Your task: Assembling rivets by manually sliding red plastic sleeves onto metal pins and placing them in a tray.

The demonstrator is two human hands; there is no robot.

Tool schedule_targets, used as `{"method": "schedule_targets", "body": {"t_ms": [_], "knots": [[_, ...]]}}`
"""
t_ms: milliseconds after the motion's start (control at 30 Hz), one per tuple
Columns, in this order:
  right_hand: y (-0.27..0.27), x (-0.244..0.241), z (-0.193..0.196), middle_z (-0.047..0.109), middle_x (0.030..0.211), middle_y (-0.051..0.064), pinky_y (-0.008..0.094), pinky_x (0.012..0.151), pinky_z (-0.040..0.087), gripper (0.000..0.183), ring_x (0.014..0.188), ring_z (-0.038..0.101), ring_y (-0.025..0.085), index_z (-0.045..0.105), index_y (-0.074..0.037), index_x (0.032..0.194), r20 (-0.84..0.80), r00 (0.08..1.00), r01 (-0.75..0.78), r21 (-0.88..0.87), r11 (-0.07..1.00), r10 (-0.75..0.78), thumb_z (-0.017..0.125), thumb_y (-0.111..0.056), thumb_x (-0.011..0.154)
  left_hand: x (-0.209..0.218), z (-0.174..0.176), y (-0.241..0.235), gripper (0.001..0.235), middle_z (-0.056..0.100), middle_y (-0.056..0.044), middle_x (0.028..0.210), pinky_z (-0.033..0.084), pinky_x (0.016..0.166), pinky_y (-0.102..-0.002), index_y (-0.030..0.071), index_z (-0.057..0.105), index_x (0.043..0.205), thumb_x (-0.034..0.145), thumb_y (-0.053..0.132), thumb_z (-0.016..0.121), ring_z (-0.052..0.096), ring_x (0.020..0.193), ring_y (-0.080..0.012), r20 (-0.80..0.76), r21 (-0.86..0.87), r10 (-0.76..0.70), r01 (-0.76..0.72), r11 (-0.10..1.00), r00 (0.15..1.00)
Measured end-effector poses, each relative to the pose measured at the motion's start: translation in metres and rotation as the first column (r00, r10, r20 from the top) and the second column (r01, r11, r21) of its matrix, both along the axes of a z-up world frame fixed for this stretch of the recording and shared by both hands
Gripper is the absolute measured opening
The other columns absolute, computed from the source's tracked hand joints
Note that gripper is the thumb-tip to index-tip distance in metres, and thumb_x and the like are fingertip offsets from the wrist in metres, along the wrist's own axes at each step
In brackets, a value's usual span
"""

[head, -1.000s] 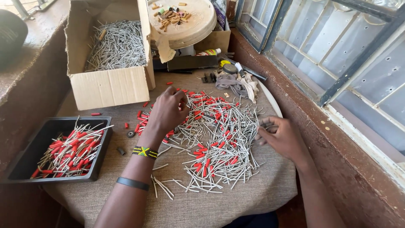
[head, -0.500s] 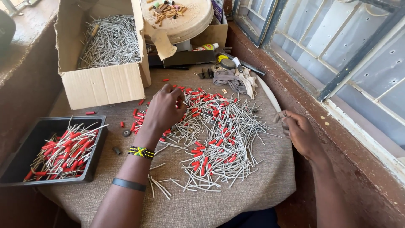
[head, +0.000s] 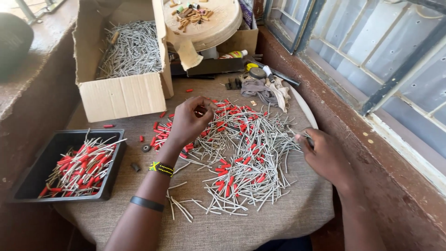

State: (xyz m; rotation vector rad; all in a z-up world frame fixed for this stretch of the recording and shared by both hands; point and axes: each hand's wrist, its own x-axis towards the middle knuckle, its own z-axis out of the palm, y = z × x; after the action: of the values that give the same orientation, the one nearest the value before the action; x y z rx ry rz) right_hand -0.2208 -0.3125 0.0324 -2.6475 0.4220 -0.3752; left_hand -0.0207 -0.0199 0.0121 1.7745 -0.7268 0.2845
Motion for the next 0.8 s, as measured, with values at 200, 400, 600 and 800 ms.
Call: {"method": "schedule_targets", "body": {"t_ms": [200, 400, 600, 800], "knots": [[0.031, 0.038, 0.02, 0.057, 0.067, 0.016, 0.042, 0.065, 0.051, 0.044, 0.063, 0.056, 0.026, 0.062, -0.005, 0.087, 0.178, 0.941, -0.323, 0.204, 0.924, 0.289, 0.046, -0.038, 0.11, -0.006, 0.008, 0.001, 0.021, 0.07, -0.01, 0.092, 0.062, 0.08, -0.026, -0.001, 0.071, 0.11, 0.094, 0.012, 0.072, 0.072, 0.088, -0.016, -0.276, -0.52, -0.33, 0.149, 0.841, 0.903], [0.114, 0.105, 0.069, 0.058, 0.055, 0.005, 0.027, 0.055, 0.043, 0.024, 0.053, 0.043, 0.008, 0.076, -0.006, 0.095, 0.515, 0.673, -0.697, 0.203, 0.688, 0.531, 0.06, -0.021, 0.107, 0.01, 0.001, 0.003, 0.023, 0.068, -0.006, 0.096, 0.062, 0.085, -0.021, -0.003, 0.065, 0.117, 0.1, 0.012, 0.067, 0.073, 0.094, -0.0136, -0.283, -0.72, -0.438, 0.113, 0.685, 0.853], [0.107, 0.117, 0.042, 0.074, 0.069, 0.014, 0.028, 0.063, 0.053, 0.015, 0.06, 0.063, 0.013, 0.079, -0.001, 0.105, 0.63, 0.67, -0.664, 0.273, 0.696, 0.392, 0.066, -0.007, 0.101, 0.022, -0.006, 0.007, 0.024, 0.068, -0.006, 0.097, 0.063, 0.08, -0.018, -0.003, 0.063, 0.12, 0.102, 0.014, 0.064, 0.072, 0.089, -0.0104, -0.244, -0.746, -0.46, 0.137, 0.651, 0.854], [0.107, 0.112, 0.035, 0.072, 0.063, 0.011, 0.026, 0.061, 0.051, 0.014, 0.058, 0.059, 0.008, 0.08, -0.006, 0.105, 0.594, 0.667, -0.67, 0.213, 0.711, 0.45, 0.067, -0.009, 0.102, 0.011, -0.007, -0.007, 0.023, 0.066, -0.007, 0.091, 0.064, 0.077, -0.02, -0.003, 0.066, 0.115, 0.101, 0.014, 0.067, 0.071, 0.085, -0.0113, -0.234, -0.68, -0.437, 0.175, 0.712, 0.869]]}}
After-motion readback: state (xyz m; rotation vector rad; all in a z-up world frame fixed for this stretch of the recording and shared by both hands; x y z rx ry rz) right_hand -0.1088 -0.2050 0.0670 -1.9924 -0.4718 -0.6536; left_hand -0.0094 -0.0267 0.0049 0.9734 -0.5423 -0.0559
